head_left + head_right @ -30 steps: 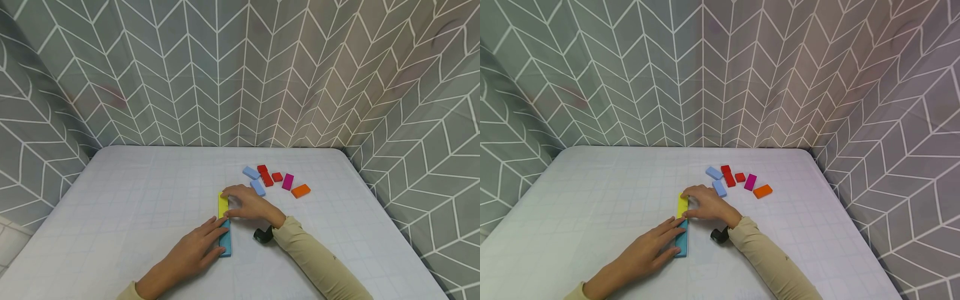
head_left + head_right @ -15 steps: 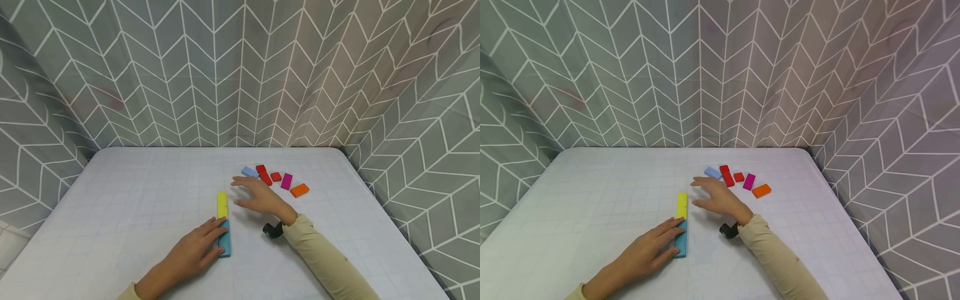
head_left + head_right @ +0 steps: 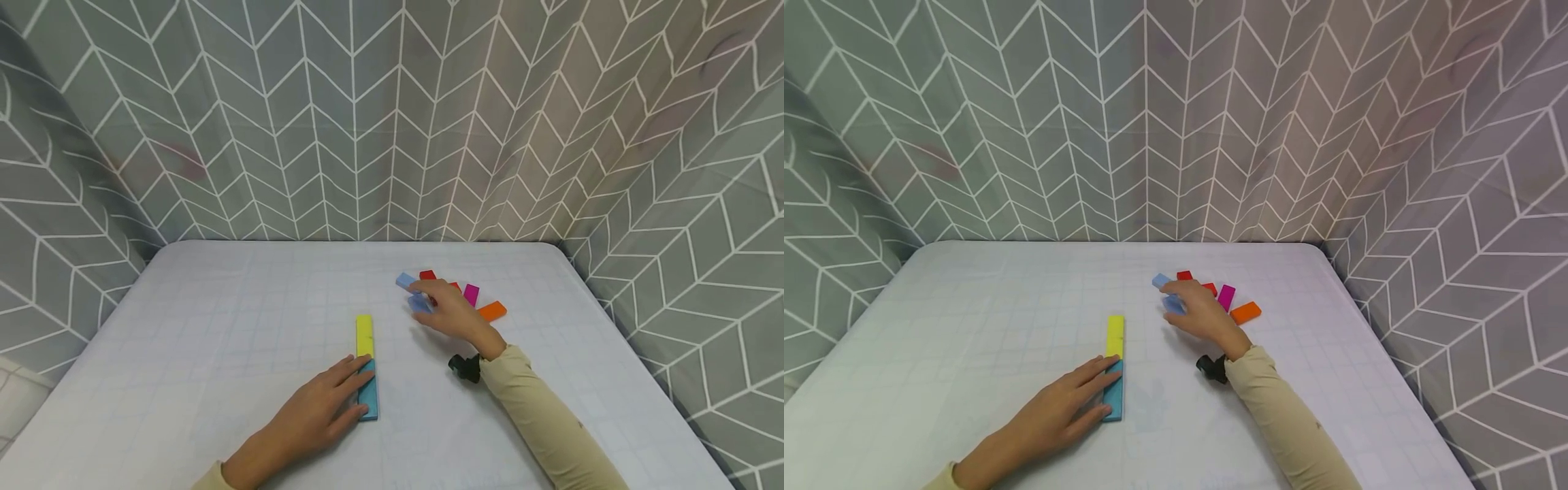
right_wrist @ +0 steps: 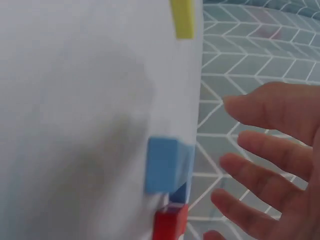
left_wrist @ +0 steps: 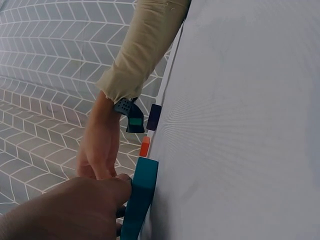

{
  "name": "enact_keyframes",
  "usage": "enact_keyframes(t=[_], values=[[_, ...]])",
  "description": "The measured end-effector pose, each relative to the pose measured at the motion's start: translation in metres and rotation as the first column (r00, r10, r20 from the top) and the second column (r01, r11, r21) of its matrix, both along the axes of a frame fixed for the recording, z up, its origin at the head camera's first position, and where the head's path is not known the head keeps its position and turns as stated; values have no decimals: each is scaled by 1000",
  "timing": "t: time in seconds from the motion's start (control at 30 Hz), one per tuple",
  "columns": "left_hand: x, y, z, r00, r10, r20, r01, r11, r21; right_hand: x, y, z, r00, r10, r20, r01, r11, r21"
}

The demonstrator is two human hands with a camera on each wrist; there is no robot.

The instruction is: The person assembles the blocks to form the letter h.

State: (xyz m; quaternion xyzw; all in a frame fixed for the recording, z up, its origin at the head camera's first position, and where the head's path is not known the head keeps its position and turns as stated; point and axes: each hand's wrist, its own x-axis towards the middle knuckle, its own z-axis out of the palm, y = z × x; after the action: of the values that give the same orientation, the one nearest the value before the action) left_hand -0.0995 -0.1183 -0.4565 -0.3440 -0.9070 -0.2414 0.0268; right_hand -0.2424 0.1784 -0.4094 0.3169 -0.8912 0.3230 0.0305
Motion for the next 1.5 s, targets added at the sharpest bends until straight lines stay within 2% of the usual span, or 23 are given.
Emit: enact_keyframes(t=[0.2, 0.37, 0.57, 1.0, 1.27, 1.5], values=[[0, 0, 0, 1000, 4, 3, -4, 1000, -7, -4, 12, -9, 997, 74, -12, -74, 997, 25], [0, -1, -1, 999, -12, -31, 13, 999, 36, -5, 16, -12, 993, 116, -31, -113, 990, 81], [0, -1, -3, 999, -11, -40, 12, 999, 48, -5, 18, -12, 993, 112, -37, -107, 987, 121], [0, -1, -4, 999, -3, -46, 4, 1000, 20, -5, 20, -12, 997, 77, 7, -78, 994, 82], [0, -1, -2, 1000, 19, 0, -19, 1000, -15, -8, 21, -14, 997, 40, 59, -42, 998, 38], [1, -1, 1, 999, 18, 29, -17, 999, -28, -8, 19, -11, 998, 44, 33, -45, 998, 43]])
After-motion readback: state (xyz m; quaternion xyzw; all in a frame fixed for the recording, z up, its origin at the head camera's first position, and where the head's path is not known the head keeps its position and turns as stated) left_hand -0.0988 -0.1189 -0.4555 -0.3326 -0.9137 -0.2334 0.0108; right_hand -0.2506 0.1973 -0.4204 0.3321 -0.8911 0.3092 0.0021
